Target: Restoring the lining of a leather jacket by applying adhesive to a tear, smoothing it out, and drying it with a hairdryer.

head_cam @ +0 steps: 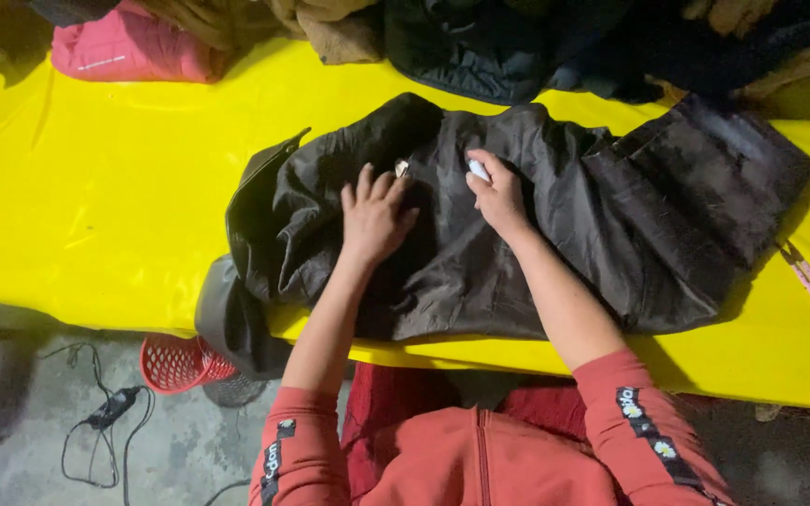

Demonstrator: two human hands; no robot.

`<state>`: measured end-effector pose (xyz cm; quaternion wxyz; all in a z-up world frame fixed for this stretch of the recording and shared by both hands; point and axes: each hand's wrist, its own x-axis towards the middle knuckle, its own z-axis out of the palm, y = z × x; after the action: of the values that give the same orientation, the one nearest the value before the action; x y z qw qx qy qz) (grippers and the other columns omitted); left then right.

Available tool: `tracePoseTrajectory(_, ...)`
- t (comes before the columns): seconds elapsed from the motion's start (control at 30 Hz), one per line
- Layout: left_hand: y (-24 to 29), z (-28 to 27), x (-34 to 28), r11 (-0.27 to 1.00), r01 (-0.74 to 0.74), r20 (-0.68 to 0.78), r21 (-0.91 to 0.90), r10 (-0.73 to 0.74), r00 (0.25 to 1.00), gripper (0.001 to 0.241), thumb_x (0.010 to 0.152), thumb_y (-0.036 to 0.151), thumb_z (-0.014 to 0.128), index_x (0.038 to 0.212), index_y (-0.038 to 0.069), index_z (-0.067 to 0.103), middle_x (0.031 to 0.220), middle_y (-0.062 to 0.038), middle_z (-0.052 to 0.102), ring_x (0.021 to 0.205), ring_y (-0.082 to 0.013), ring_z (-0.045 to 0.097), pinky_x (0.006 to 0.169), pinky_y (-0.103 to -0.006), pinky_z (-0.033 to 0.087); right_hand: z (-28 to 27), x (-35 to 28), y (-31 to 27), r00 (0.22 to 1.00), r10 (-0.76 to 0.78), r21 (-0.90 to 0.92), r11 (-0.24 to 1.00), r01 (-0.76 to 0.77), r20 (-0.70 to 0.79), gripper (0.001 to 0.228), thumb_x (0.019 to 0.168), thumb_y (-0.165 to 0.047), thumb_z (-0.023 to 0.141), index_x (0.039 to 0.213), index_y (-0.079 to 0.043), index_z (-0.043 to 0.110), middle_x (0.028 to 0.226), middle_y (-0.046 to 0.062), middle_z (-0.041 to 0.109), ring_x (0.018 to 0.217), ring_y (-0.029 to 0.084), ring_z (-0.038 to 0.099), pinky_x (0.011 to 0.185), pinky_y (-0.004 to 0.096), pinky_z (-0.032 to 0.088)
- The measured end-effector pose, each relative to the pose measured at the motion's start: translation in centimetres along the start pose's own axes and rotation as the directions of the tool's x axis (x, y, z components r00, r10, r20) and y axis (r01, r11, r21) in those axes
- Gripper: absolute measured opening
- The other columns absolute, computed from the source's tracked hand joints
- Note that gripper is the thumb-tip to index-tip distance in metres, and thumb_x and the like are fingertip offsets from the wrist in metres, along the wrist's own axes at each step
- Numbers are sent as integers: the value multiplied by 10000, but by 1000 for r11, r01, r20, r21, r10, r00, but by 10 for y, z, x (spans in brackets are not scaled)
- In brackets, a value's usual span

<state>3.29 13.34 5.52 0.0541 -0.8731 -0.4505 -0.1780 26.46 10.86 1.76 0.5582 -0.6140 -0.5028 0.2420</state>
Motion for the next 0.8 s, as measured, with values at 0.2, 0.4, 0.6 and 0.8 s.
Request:
tracePoseTrajectory(0.2, -48, 10, -20, 977, 171, 151, -130, -150, 977, 776, 882, 637, 646, 1467, 147, 508, 1370, -135, 554, 1373, -381, 387, 1118, -663, 276, -4, 14, 18, 992, 116, 24, 993, -115, -45, 359, 932, -196, 665, 1290, -184, 693, 839, 119, 710, 507, 160, 667, 463, 276, 525)
tracePoseTrajectory(0.4, -8, -52, -26, 948, 165, 248, -273, -96, 964, 1198, 605, 725, 815, 1591, 231, 347, 1576, -188, 351, 1456, -581, 185, 1133, -667, 357, -8, 4, -5, 994, 106, 29, 994, -106, 8, 464, 868, -111, 728, 1319, -205, 680, 896, 143, 707, 519, 180, 647, 477, 280, 537)
tracePoseTrajectory(0.6, -11, -53, -24, 943, 214, 341, -255, -119, 932, 1242, 503, 783, 815, 1565, 302, 390, 1578, -162, 371, 1473, -572, 166, 1123, -632, 395, -8, -5, -34, 985, -170, 53, 984, 170, -3, 450, 947, -61, 687, 1386, -144, 635, 967, 204, 679, 731, 245, 698, 558, 329, 594)
tracePoseTrajectory(0.8, -11, -52, -22, 948, 223, 367, -228, -129, 921, 1292, 471, 808, 817, 1576, 301, 380, 1587, -160, 365, 1480, -567, 162, 1128, -620, 400, 33, -25, -7, 866, -350, -133, 898, 418, 358, 420, 875, -105, 736, 1272, -237, 694, 1177, 87, 732, 1123, 328, 694, 946, 467, 565)
